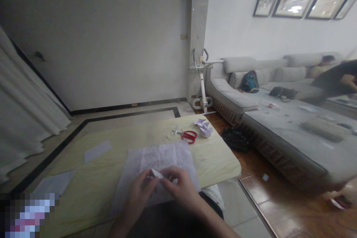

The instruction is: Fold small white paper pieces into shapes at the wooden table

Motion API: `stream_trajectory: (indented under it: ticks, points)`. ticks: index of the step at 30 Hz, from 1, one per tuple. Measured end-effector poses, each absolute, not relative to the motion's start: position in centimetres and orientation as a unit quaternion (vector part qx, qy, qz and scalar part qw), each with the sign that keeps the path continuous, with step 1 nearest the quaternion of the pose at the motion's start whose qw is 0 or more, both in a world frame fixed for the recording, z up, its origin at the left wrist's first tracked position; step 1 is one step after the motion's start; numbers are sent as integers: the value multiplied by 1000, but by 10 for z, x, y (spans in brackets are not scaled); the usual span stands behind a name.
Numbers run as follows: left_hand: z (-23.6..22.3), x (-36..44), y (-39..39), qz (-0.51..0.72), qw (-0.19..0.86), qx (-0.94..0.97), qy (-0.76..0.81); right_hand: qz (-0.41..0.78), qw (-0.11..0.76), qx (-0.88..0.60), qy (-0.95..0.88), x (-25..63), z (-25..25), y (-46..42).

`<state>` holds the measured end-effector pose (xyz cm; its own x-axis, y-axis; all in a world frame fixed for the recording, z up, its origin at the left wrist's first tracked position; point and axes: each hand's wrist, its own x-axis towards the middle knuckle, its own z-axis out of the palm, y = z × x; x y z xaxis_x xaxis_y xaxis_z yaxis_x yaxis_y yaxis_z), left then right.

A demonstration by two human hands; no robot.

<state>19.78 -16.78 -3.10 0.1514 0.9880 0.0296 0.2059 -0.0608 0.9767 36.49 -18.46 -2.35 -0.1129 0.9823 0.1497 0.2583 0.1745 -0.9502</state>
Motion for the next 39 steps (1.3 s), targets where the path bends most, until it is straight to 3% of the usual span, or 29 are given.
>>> stream_trajectory:
  ticks: [39]
  points:
    - [-40,198,-165,408,403,657,490,414,433,-504,-622,367,-24,-184]
